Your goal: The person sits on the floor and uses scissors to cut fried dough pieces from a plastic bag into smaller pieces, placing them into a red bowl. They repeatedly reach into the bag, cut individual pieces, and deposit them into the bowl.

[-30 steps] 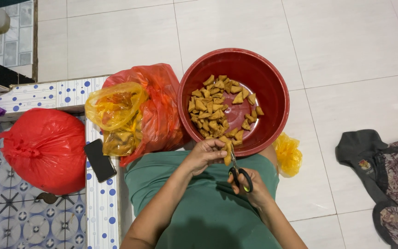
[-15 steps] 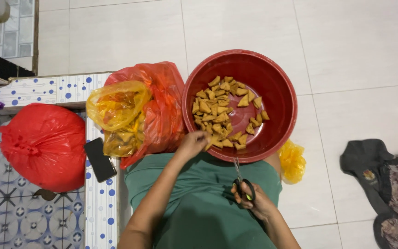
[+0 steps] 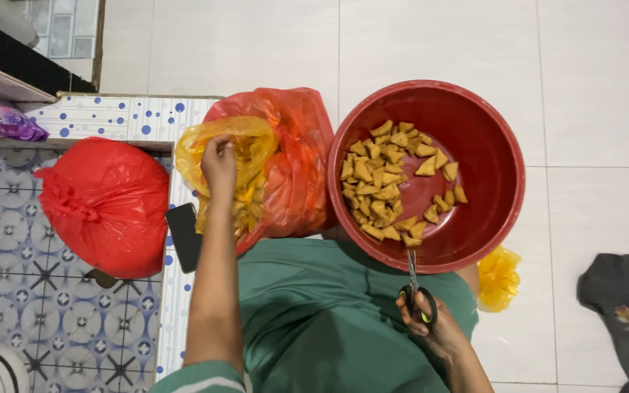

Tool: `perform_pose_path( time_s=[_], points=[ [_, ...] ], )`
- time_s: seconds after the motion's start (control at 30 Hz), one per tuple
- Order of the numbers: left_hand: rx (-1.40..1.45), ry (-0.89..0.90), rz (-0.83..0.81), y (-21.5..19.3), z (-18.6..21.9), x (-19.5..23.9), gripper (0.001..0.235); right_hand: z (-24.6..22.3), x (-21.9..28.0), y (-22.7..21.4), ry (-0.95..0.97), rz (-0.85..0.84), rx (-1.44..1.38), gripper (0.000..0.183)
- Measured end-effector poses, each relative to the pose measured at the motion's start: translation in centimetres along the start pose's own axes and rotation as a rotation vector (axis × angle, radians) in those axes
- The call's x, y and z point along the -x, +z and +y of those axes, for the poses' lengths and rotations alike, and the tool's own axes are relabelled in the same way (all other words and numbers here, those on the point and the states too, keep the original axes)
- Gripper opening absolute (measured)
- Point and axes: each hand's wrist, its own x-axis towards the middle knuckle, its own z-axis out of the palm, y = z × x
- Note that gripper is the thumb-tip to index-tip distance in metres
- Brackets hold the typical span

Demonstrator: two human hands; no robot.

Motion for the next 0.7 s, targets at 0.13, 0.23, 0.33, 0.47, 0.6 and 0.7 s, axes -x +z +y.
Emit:
perform_pose_path(
  time_s=[0.13,0.23,0.33,0.47,0.6,0.7],
  points=[
    [-0.333,0.081,-0.297,3.6,-11.4,-5.4,0.028,0.0,-0.3,1.4,0.022,0.051,0.001,0.053],
    [-0.412,0.211,-0.498,6.2,-10.6,-5.7,0.042,0.0,-0.6,2.1,0.043,0.072,-0.003,0.051],
    [-0.477,-0.124,-0.557,8.2,-10.4,-5.2,0.046,0.2,-0.8,2.1,0.064,0.089,-0.011,0.052],
    [-0.635,-0.185,-0.526,10.5,-15.2,-5.0,0.054,-0.4,-0.9,2.3,0.071,0.062,-0.024,0.05],
    [-0.754,-0.402,-0.634,9.7,-12.9,-5.0,0.058,-0.8,-1.2,2.5,0.096,0.073,-0.027,0.05],
    [-0.742,-0.467,-0.63,9.3,-9.2,-4.8,0.052,-0.5,-1.6,2.2,0.1,0.057,-0.037,0.048]
  ],
)
